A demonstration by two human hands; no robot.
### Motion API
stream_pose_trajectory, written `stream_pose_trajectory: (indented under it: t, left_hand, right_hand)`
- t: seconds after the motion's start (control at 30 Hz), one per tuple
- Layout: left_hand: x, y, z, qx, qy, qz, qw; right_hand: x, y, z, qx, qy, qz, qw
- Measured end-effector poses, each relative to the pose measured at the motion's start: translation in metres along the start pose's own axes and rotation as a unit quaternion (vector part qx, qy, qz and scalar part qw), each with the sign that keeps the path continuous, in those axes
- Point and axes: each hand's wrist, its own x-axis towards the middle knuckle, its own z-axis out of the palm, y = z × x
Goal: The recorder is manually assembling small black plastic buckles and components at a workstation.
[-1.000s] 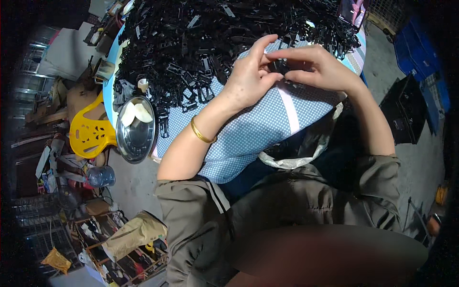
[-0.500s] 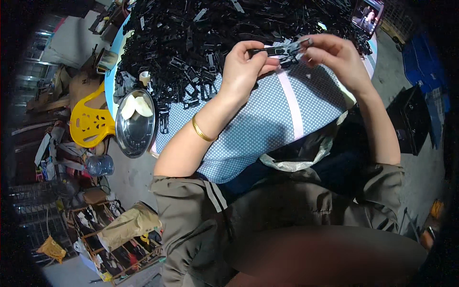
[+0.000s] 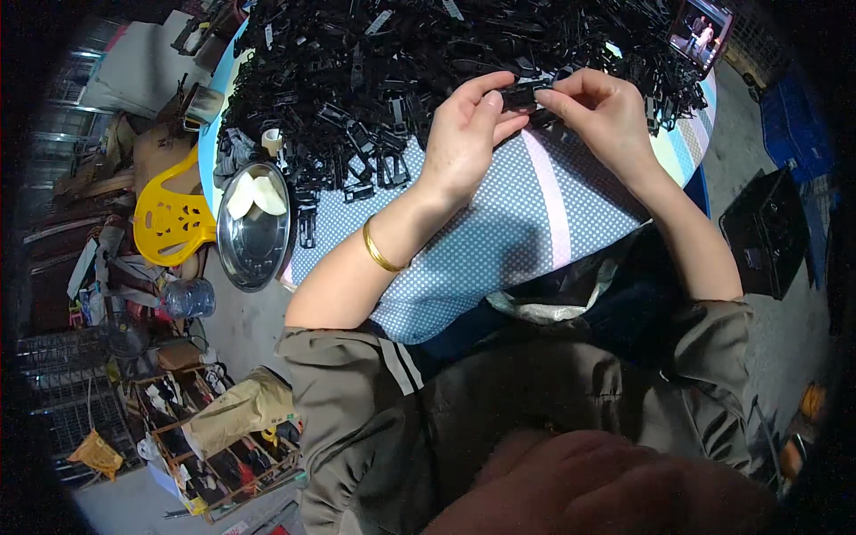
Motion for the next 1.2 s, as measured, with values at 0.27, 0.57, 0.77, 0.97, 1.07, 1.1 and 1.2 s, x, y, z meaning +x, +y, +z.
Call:
stream_pose_trajectory:
  t: [0.27,0.57,0.77,0.97,1.07,1.1,1.2]
  left_hand:
    - [-0.004,-0.004,0.003,0.045,-0.014,0.01,0.999]
    - [-0.005,-0.005,0.003,0.044,-0.017,0.018,0.999]
    - [-0.011,-0.005,0.004,0.078,-0.098,-0.026,0.992]
    - [-0.015,-0.008,0.012,0.034,-0.129,-0.08,0.988]
    - [-0.013,-0.012,0.007,0.039,-0.132,-0.111,0.984]
    - [-0.012,-0.012,0.006,0.037,-0.132,-0.132,0.982]
    - [-0.012,-0.014,0.005,0.018,-0.116,-0.107,0.987]
  right_hand:
    - [0.003,0.002,-0.008,-0.065,-0.022,0.016,0.998]
    - [-0.001,0.004,-0.003,-0.033,-0.028,0.013,0.999]
    - [-0.001,-0.005,-0.014,-0.261,-0.05,-0.099,0.959]
    - [0.023,0.022,-0.045,-0.189,-0.036,-0.148,0.97]
    - [0.025,0.023,-0.036,-0.324,-0.076,-0.27,0.903]
    - [0.023,0.025,-0.028,-0.358,-0.077,-0.315,0.876]
    - [0.023,0.029,-0.025,-0.371,-0.122,-0.273,0.879]
